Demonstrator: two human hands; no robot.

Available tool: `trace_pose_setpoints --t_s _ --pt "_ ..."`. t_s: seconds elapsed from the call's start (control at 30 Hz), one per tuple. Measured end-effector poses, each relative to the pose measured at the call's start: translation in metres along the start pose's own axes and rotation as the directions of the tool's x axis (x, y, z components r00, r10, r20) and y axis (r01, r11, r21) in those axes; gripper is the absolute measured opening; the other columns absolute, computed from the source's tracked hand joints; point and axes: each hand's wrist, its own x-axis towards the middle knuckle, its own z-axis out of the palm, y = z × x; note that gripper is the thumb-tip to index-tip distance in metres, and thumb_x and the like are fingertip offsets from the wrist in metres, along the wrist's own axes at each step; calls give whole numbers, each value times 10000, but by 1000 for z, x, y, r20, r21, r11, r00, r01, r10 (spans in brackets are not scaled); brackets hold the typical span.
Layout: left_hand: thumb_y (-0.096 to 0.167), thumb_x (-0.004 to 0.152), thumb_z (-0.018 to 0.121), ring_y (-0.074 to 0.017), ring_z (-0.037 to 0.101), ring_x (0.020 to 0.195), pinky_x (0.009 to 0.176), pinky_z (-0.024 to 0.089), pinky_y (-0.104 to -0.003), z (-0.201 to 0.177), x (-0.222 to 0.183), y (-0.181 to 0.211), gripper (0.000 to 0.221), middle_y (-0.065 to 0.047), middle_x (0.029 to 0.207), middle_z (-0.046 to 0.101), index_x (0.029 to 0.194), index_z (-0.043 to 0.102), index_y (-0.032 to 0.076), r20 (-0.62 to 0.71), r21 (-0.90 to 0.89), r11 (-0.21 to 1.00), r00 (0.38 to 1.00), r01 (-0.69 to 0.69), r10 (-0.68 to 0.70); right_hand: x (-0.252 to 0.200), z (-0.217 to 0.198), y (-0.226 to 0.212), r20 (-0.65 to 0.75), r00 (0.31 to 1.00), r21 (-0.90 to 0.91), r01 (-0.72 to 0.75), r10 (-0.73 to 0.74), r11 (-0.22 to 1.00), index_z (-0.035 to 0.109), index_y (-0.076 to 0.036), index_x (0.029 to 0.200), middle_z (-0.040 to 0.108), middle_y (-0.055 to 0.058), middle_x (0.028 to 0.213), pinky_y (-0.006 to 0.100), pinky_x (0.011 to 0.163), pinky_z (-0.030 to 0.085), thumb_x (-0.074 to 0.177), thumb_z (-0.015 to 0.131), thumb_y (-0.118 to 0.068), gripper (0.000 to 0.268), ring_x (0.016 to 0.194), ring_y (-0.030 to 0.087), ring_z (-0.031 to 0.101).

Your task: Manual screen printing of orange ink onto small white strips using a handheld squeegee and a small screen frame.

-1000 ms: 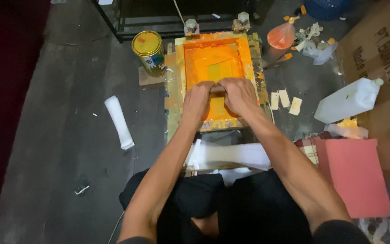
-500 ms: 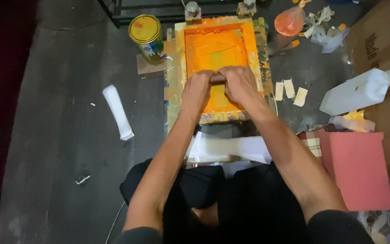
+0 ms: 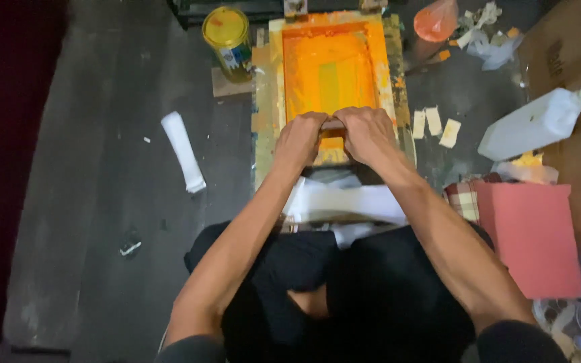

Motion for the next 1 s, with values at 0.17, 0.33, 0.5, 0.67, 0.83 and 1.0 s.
trace_pose_setpoints --t_s 0.17,0.33,0.5,0.67,0.83,1.0 --pt "-65 912 644 -454 693 1040 1000 518 -574 -11 46 -8 250 -185 1008 691 1127 639 63 -4 -28 994 995 103 -103 58 14 32 -81 997 35 2 1 999 586 -107 835 581 48 738 440 649 485 781 638 82 203 773 350 644" --pt "-83 920 637 -379 719 1038 986 551 -512 10 84 -42 375 -117 1056 712 1220 659 141 -58 -47 989 988 139 -141 94 44 60 -180 983 27 42 -36 999 563 -123 828 561 14 735 380 657 474 762 641 101 247 749 281 613" --pt "-57 906 664 -366 721 980 907 578 -522 14 83 -43 274 -122 990 704 1121 667 114 -71 -35 988 986 149 -152 85 36 52 -180 983 61 59 -48 996 511 -135 770 518 11 675 366 597 434 770 601 114 265 665 274 575" --pt "-57 903 678 -356 732 976 863 597 -482 13 44 -24 310 -114 986 706 1166 683 107 -31 18 991 991 129 -129 47 26 32 -157 986 113 79 -61 990 502 -114 740 507 38 635 365 569 417 762 614 120 261 635 308 574" --pt "-16 906 701 -363 731 974 838 604 -476 30 -1 -15 295 -119 990 702 1179 680 95 39 47 994 995 94 -96 -1 23 9 -127 991 168 57 -36 984 504 -120 729 521 39 623 362 548 422 788 614 111 262 638 329 598" --pt "-60 850 691 -394 736 877 751 609 -498 25 -11 -5 194 -101 865 665 950 652 102 46 38 995 995 90 -92 -15 23 5 -63 998 78 26 -21 997 508 -111 732 543 101 630 481 555 455 787 625 27 189 674 413 615"
